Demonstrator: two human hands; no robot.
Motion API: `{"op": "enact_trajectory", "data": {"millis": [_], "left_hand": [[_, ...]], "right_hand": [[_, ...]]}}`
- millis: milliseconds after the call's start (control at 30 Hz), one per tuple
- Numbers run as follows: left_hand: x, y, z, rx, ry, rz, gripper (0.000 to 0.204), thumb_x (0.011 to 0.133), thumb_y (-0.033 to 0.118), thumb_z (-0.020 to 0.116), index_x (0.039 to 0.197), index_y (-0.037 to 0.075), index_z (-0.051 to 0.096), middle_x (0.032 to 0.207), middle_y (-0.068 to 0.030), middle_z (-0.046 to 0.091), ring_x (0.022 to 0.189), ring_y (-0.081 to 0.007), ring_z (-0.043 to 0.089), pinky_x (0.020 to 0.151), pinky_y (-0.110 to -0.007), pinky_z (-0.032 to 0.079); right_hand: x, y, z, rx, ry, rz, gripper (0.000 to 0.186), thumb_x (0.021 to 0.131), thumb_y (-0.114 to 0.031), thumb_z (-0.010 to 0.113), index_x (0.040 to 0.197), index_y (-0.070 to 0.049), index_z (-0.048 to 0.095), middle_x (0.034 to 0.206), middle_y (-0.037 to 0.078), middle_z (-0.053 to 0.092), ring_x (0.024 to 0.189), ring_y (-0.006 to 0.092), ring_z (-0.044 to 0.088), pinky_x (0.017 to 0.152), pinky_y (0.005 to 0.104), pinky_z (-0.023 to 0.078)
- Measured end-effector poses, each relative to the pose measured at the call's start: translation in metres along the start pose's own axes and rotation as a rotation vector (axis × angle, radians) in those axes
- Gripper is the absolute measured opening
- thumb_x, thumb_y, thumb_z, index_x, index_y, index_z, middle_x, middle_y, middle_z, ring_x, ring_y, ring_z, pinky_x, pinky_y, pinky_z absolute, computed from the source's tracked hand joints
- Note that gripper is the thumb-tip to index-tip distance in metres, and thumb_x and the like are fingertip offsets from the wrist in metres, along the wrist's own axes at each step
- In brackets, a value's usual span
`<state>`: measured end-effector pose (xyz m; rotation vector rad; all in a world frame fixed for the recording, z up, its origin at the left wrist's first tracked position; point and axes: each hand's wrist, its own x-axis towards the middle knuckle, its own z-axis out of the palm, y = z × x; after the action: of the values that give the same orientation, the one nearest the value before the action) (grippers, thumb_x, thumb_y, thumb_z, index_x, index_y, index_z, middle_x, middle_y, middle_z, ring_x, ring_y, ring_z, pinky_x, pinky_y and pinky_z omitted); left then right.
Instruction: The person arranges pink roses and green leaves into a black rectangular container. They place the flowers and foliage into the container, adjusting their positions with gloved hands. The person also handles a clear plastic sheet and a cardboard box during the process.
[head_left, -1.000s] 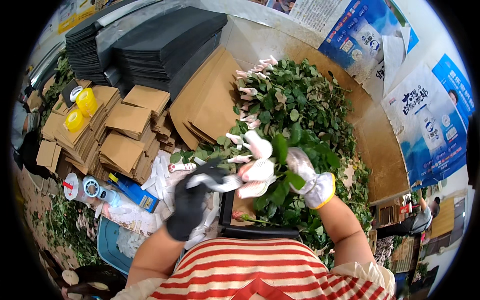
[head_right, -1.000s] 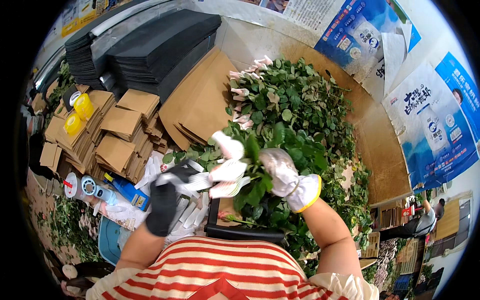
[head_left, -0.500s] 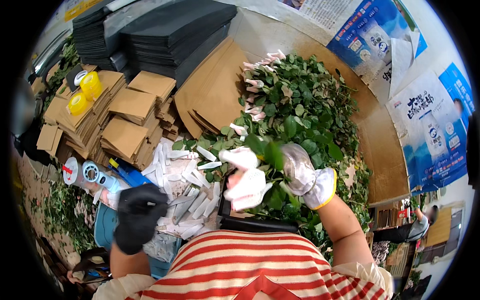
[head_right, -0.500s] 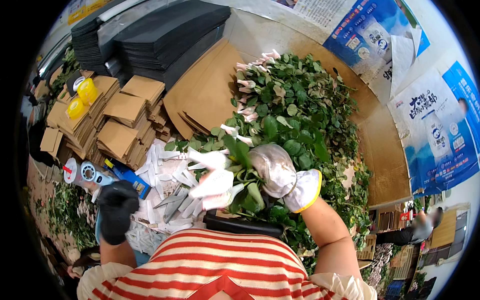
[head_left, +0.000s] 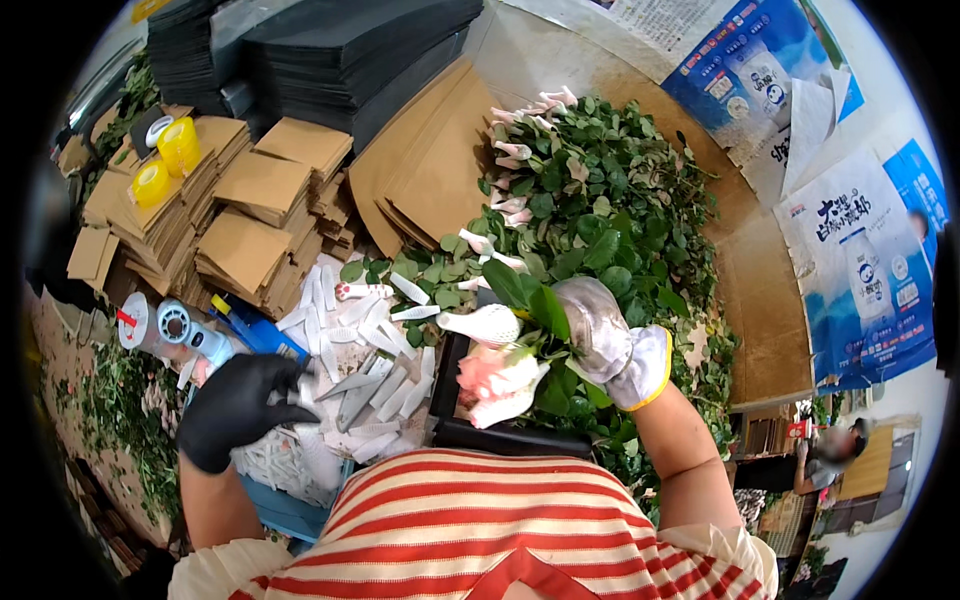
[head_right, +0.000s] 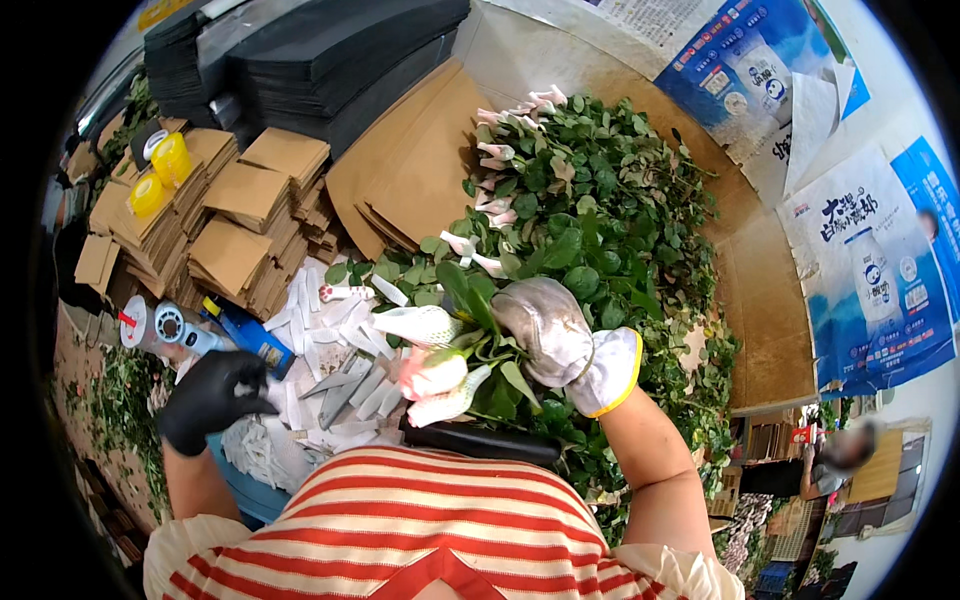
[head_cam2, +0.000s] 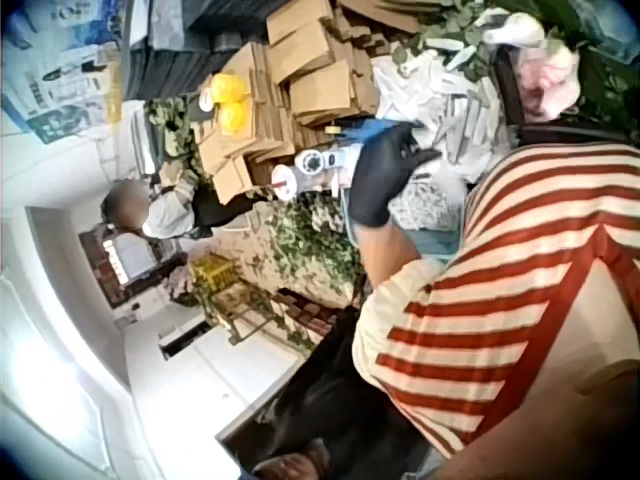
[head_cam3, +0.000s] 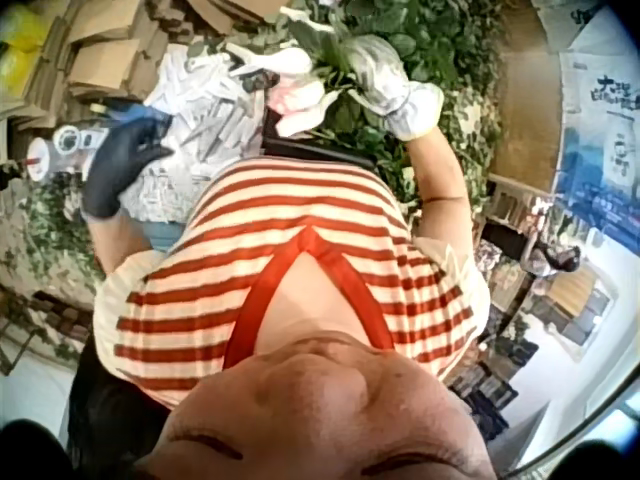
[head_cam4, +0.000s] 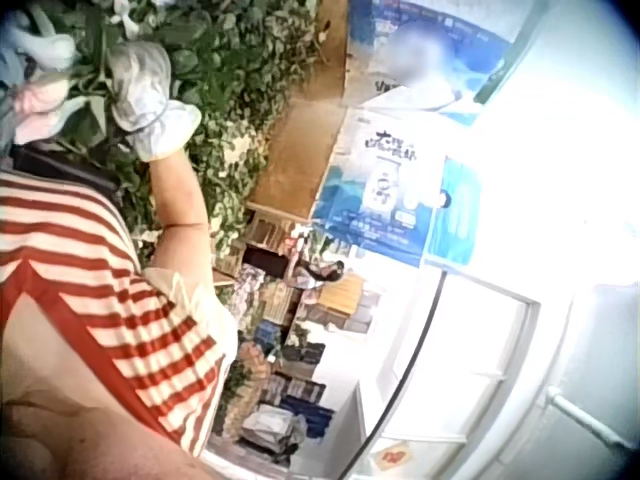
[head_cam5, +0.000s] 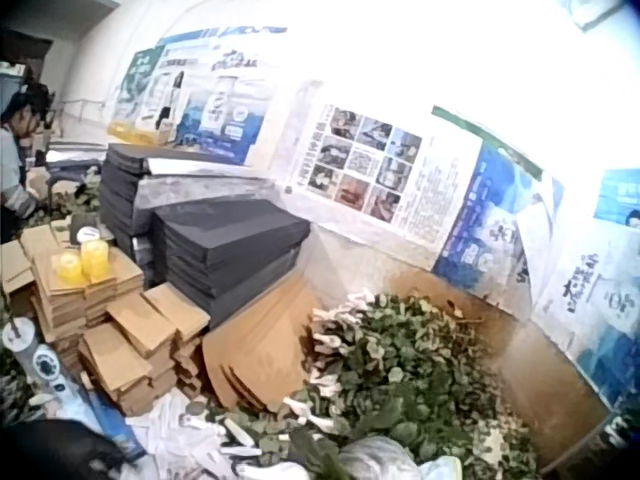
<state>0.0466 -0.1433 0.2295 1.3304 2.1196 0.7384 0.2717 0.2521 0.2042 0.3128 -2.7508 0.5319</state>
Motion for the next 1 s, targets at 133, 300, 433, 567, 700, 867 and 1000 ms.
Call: {"op": "enact_trajectory", "data": {"millis": [133,300,433,567,700,867,1000], "left_hand": [[0.06,0.057,0.031,-0.861,0.19,0.172,0.033,0.075,0.011,0.082,0.1,-0.002,0.065,0.087,-0.0098,0.069,0.076,-0.0176,0.065,0.073,-0.03,0.051],[0.034,0.056,0.028,-0.091,0.472,0.781,0.019,0.074,0.003,0.078,0.089,0.0,0.067,0.079,-0.0155,0.067,0.067,-0.0256,0.067,0.061,-0.034,0.051],[0.008,0.021,0.005,0.001,0.21,0.205,0.022,0.075,0.014,0.078,0.093,0.003,0.072,0.078,-0.0127,0.067,0.069,-0.0263,0.066,0.065,-0.035,0.052],[0.046,0.076,0.052,0.363,0.48,0.734,0.026,0.079,0.019,0.068,0.102,0.008,0.071,0.091,-0.006,0.064,0.083,-0.0223,0.062,0.071,-0.039,0.051],[0.096,0.106,0.061,0.824,0.784,0.486,0.018,0.076,0.01,0.061,0.091,0.0,0.066,0.083,-0.0063,0.053,0.077,-0.0214,0.053,0.067,-0.034,0.046],[0.113,0.073,0.068,0.8,0.71,0.297,0.014,0.074,0.012,0.061,0.086,0.003,0.061,0.083,-0.0101,0.052,0.077,-0.0254,0.053,0.068,-0.035,0.047],[0.068,0.059,0.059,0.631,0.631,0.564,0.009,0.072,0.015,0.061,0.08,0.01,0.06,0.081,-0.0061,0.053,0.078,-0.0231,0.055,0.066,-0.037,0.046]], "right_hand": [[0.029,-0.028,-0.002,-0.003,-0.071,-0.007,0.035,0.074,-0.011,0.063,0.108,-0.004,0.064,0.095,0.016,0.065,0.089,0.0385,0.062,0.077,0.0471,0.049],[0.011,-0.001,-0.003,-0.118,-0.13,-0.047,0.035,0.076,-0.01,0.063,0.11,-0.002,0.064,0.095,0.017,0.066,0.089,0.0374,0.062,0.08,0.0443,0.05],[0.019,-0.008,-0.018,0.18,0.09,0.277,0.036,0.078,-0.007,0.065,0.114,-0.004,0.065,0.098,0.015,0.068,0.089,0.0351,0.064,0.077,0.0434,0.051],[0.055,-0.019,-0.011,0.562,0.173,0.374,0.03,0.08,-0.007,0.064,0.11,-0.005,0.066,0.094,0.015,0.068,0.084,0.0357,0.064,0.073,0.0435,0.051],[0.091,-0.019,0.013,-0.122,0.137,0.066,0.043,0.071,-0.011,0.07,0.113,-0.003,0.063,0.096,0.019,0.065,0.089,0.0414,0.062,0.076,0.0467,0.05],[0.107,-0.035,0.03,-0.268,0.15,0.051,0.052,0.067,-0.011,0.073,0.117,-0.003,0.062,0.096,0.019,0.065,0.09,0.0426,0.061,0.079,0.0478,0.05],[0.099,0.005,0.033,-0.207,0.012,0.06,0.047,0.07,-0.011,0.072,0.116,-0.003,0.062,0.092,0.018,0.065,0.085,0.0406,0.062,0.076,0.0441,0.051]]}}
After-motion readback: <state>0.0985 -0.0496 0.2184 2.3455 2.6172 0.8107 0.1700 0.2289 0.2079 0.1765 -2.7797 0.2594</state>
